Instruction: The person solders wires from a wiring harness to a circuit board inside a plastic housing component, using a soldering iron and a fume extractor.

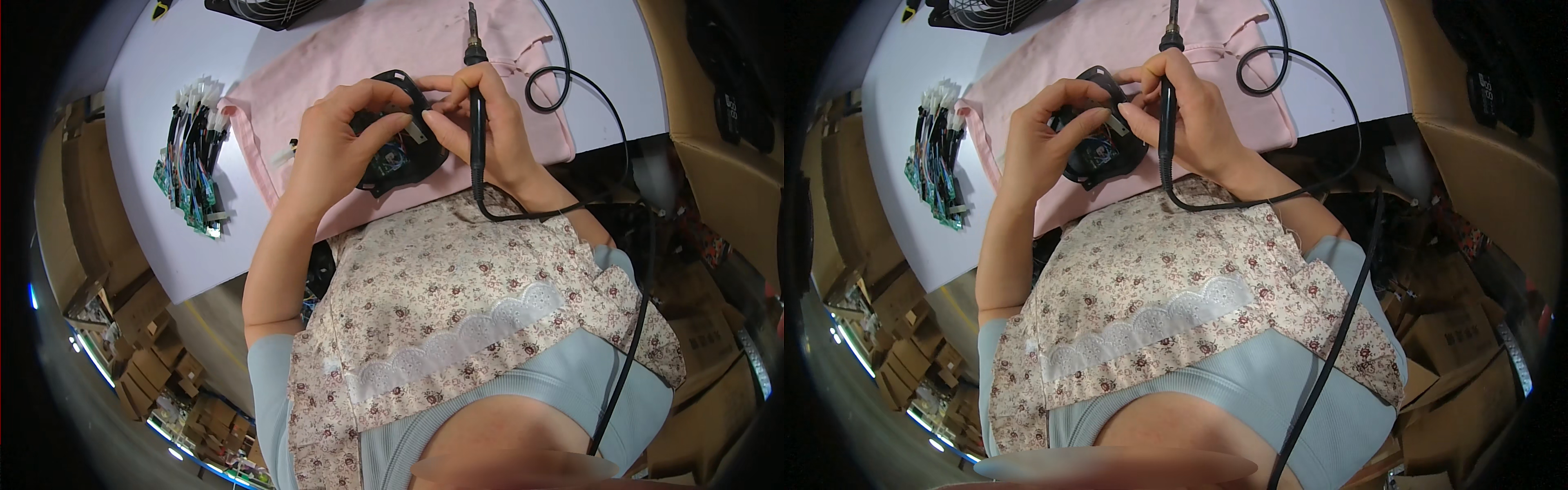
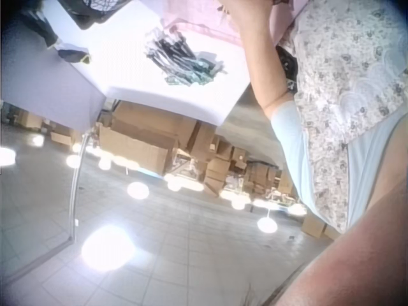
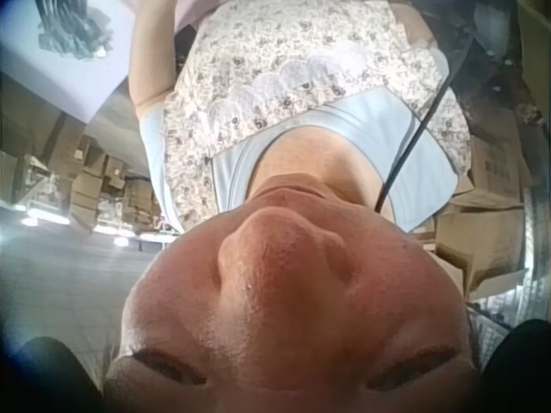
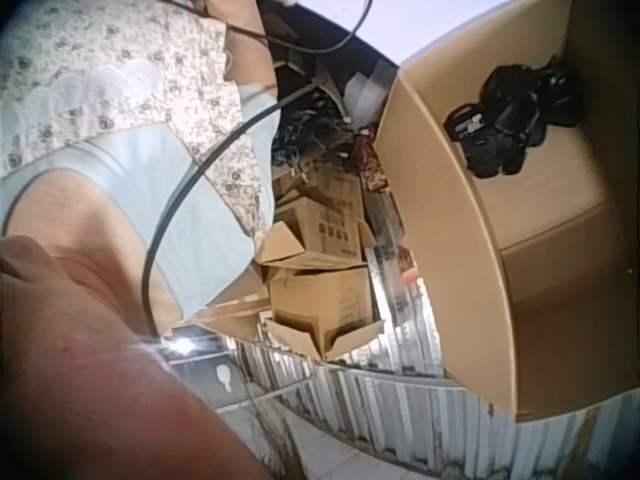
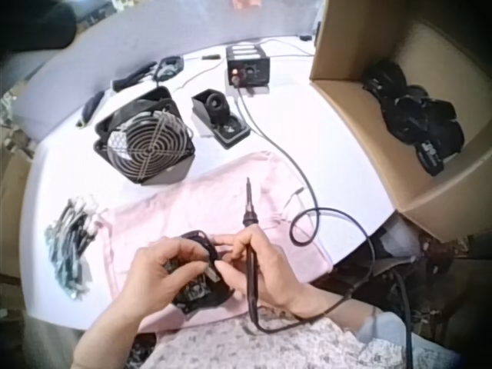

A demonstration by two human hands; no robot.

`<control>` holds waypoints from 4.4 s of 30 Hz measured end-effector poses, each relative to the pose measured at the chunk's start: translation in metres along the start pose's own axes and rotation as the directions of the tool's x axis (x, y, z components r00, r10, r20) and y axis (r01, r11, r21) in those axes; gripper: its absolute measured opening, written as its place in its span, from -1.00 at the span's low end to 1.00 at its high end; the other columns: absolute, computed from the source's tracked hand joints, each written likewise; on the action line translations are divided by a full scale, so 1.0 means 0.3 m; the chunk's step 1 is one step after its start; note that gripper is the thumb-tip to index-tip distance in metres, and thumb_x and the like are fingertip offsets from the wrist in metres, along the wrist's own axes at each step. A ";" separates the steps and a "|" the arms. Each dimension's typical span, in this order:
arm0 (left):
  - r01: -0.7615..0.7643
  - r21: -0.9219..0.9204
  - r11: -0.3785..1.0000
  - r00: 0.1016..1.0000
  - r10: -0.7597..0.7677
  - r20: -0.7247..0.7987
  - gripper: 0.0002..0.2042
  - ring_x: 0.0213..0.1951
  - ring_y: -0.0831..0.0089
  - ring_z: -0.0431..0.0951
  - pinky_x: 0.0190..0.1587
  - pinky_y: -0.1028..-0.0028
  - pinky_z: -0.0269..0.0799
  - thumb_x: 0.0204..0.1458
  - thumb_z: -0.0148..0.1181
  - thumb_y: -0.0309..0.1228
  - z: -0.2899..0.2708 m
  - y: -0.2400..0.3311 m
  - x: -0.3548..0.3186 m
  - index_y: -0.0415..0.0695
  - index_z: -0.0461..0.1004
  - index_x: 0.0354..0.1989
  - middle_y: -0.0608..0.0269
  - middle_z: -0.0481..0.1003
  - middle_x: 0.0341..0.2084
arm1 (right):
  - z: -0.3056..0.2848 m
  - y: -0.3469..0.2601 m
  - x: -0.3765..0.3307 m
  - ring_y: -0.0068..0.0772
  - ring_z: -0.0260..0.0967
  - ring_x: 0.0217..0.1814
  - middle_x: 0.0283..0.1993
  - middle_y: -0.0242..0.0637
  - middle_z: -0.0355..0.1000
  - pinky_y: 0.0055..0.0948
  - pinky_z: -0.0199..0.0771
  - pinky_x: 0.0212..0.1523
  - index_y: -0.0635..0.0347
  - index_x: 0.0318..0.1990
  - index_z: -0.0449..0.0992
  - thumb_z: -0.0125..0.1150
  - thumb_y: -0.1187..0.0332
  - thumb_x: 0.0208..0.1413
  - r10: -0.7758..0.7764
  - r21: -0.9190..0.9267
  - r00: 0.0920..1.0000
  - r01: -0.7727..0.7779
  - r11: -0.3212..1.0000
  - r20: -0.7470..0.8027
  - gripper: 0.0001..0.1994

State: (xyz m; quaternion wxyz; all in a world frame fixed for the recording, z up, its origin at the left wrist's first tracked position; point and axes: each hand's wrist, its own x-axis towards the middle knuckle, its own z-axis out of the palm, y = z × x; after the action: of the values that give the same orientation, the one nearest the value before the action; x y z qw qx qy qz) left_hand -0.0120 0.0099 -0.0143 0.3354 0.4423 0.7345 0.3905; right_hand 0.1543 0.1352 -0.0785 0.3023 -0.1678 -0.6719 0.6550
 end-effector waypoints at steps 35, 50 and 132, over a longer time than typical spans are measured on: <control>-0.200 0.293 0.935 0.927 0.277 -0.252 -0.73 -0.22 0.20 0.57 -0.19 0.32 0.51 0.00 0.42 -0.50 0.060 -0.029 -0.022 -0.19 0.48 -0.16 0.15 0.48 -0.27 | 0.027 -0.029 0.013 -0.42 0.50 -0.30 -0.21 -0.27 0.51 -0.45 0.51 -0.26 0.21 -0.10 0.30 0.44 0.46 0.06 0.001 -0.202 0.996 0.017 0.979 0.085 -0.62; -0.407 0.470 0.783 0.854 0.509 -0.109 -0.86 -0.25 0.25 0.56 -0.18 0.30 0.41 -0.03 0.42 -0.47 -0.024 -0.084 -0.145 -0.10 0.57 -0.32 0.30 0.60 -0.30 | 0.024 0.012 0.013 -0.31 0.52 -0.14 -0.11 -0.16 0.55 -0.40 0.52 -0.07 0.23 -0.11 0.28 0.46 0.43 0.09 -0.006 -0.123 0.998 0.013 0.992 0.064 -0.61; -0.279 0.620 0.734 0.807 0.529 -0.263 -0.74 0.06 0.35 0.50 0.21 0.15 0.18 0.02 0.28 -0.39 0.060 -0.076 -0.062 -0.04 0.52 -0.08 0.36 0.56 0.08 | -0.027 -0.048 0.193 -0.68 0.13 -0.50 -0.49 -0.43 0.28 -0.58 0.17 -0.46 0.14 -0.28 0.23 0.21 0.42 0.25 -0.066 0.022 0.966 0.074 0.997 -0.248 -0.78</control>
State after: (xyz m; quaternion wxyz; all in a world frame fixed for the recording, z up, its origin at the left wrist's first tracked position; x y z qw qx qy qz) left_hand 0.0014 -0.0089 -0.0398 -0.0701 0.5767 0.7519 0.3118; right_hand 0.1178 0.1762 -0.0540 0.4094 -0.2195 -0.6241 0.6283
